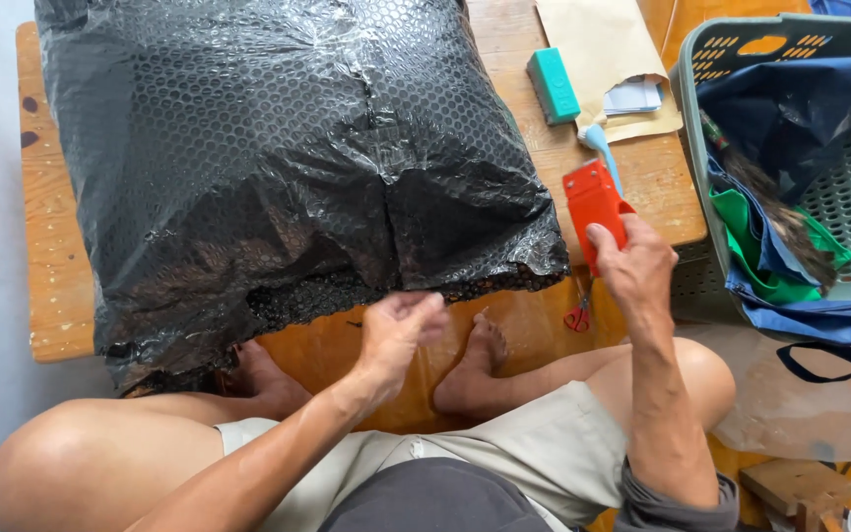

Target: Wrapping a large item in black bubble wrap and securing it with adhesive tape using a dispenser.

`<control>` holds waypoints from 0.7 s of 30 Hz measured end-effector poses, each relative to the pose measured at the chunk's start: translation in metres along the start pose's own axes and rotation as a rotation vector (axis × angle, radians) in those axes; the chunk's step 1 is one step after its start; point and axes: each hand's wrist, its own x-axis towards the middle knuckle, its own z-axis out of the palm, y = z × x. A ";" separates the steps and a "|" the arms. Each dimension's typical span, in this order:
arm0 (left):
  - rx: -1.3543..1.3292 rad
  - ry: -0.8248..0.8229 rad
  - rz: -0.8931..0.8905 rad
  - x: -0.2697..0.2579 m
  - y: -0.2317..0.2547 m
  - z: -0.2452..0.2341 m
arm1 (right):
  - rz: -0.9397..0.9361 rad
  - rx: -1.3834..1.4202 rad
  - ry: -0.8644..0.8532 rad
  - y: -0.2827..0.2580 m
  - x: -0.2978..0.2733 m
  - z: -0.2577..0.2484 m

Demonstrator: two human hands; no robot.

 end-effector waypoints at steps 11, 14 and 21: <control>-0.104 -0.651 0.166 -0.048 0.059 0.017 | -0.071 1.173 -0.180 -0.005 -0.141 -0.044; -0.243 -0.688 0.150 -0.045 0.061 0.011 | -0.023 1.275 -0.315 -0.013 -0.162 -0.010; -0.154 -0.361 -0.007 -0.036 0.053 -0.001 | 0.096 1.121 -0.510 -0.028 -0.175 0.031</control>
